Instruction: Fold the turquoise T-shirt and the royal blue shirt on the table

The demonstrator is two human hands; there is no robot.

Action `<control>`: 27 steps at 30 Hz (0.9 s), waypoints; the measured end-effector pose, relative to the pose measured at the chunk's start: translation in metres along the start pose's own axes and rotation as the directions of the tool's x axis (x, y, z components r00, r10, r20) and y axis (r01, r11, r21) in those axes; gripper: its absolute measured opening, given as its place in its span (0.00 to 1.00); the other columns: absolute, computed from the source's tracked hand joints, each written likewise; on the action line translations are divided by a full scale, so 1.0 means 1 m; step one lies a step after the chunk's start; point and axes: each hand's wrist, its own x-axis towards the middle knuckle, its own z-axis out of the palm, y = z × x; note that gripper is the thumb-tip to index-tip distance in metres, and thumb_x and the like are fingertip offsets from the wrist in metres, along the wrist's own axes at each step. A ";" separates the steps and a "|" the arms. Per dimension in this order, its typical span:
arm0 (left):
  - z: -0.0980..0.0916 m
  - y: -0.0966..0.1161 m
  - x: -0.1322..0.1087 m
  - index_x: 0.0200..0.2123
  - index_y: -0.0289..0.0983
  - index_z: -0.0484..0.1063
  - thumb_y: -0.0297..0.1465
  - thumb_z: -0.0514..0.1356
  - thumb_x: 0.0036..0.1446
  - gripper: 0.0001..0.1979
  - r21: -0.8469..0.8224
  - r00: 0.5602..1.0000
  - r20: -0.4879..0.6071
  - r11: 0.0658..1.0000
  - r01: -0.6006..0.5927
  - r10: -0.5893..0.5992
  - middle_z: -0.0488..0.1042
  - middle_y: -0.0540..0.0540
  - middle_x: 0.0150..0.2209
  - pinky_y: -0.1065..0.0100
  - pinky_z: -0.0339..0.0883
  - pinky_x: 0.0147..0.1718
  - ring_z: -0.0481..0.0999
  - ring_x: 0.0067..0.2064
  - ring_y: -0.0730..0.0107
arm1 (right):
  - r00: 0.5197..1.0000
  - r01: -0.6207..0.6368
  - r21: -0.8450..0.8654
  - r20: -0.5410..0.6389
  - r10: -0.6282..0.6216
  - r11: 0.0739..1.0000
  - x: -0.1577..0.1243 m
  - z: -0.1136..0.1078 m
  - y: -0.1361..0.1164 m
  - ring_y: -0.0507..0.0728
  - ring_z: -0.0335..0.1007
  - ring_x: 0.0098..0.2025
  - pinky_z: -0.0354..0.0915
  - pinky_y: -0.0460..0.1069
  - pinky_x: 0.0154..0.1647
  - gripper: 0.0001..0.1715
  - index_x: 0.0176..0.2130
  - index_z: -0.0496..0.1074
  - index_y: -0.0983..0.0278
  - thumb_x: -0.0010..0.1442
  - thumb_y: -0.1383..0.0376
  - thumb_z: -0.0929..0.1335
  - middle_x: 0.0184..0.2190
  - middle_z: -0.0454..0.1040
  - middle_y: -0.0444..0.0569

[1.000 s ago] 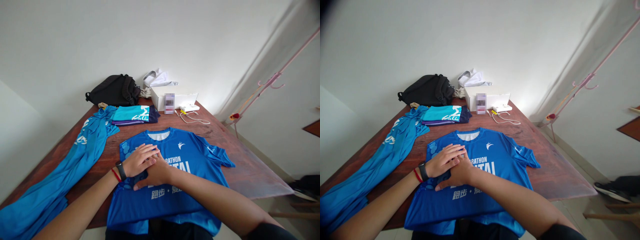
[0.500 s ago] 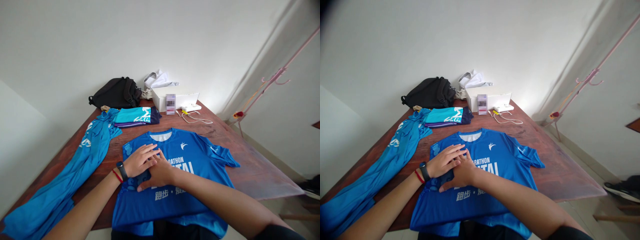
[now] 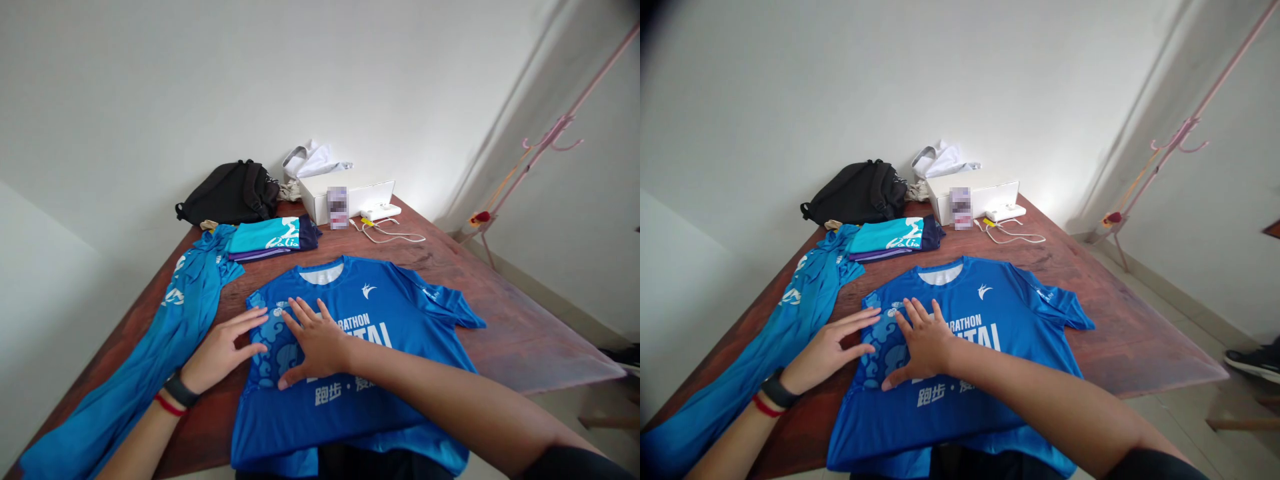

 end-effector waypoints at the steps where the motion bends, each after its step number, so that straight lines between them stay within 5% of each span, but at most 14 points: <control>1: 0.006 -0.003 -0.004 0.63 0.47 0.68 0.53 0.62 0.59 0.32 0.019 1.000 0.017 1.000 0.017 -0.018 0.65 0.47 0.66 0.51 0.57 0.66 0.62 0.67 0.53 | 1.000 -0.003 0.002 0.003 0.003 1.000 0.000 0.000 0.000 0.70 0.16 0.74 0.21 0.73 0.68 0.73 0.73 0.35 0.68 0.51 0.26 0.60 0.73 0.26 0.60; 8: 0.009 -0.021 -0.007 0.73 0.46 0.45 0.61 0.64 0.48 0.57 0.188 0.983 0.176 0.982 0.017 -0.051 0.41 0.40 0.73 0.41 0.40 0.68 0.39 0.73 0.44 | 1.000 -0.019 -0.006 0.017 0.019 1.000 0.001 -0.001 -0.001 0.70 0.15 0.74 0.20 0.72 0.68 0.73 0.73 0.36 0.68 0.51 0.27 0.61 0.73 0.25 0.61; 16: 0.002 -0.022 0.002 0.73 0.41 0.29 0.66 0.65 0.37 0.72 0.314 0.943 0.294 0.948 0.058 -0.155 0.30 0.34 0.73 0.43 0.40 0.68 0.33 0.73 0.40 | 1.000 0.011 0.001 -0.025 -0.011 1.000 -0.001 0.001 0.000 0.70 0.18 0.74 0.22 0.74 0.68 0.73 0.73 0.38 0.71 0.51 0.26 0.60 0.73 0.27 0.63; 27: -0.006 -0.020 0.008 0.72 0.36 0.21 0.66 0.67 0.28 0.82 0.341 0.888 0.412 0.938 0.057 -0.203 0.20 0.26 0.71 0.40 0.36 0.67 0.25 0.71 0.37 | 1.000 -0.007 -0.021 -0.005 0.007 1.000 -0.001 -0.001 0.000 0.70 0.16 0.74 0.22 0.72 0.68 0.70 0.73 0.36 0.67 0.52 0.29 0.62 0.73 0.26 0.61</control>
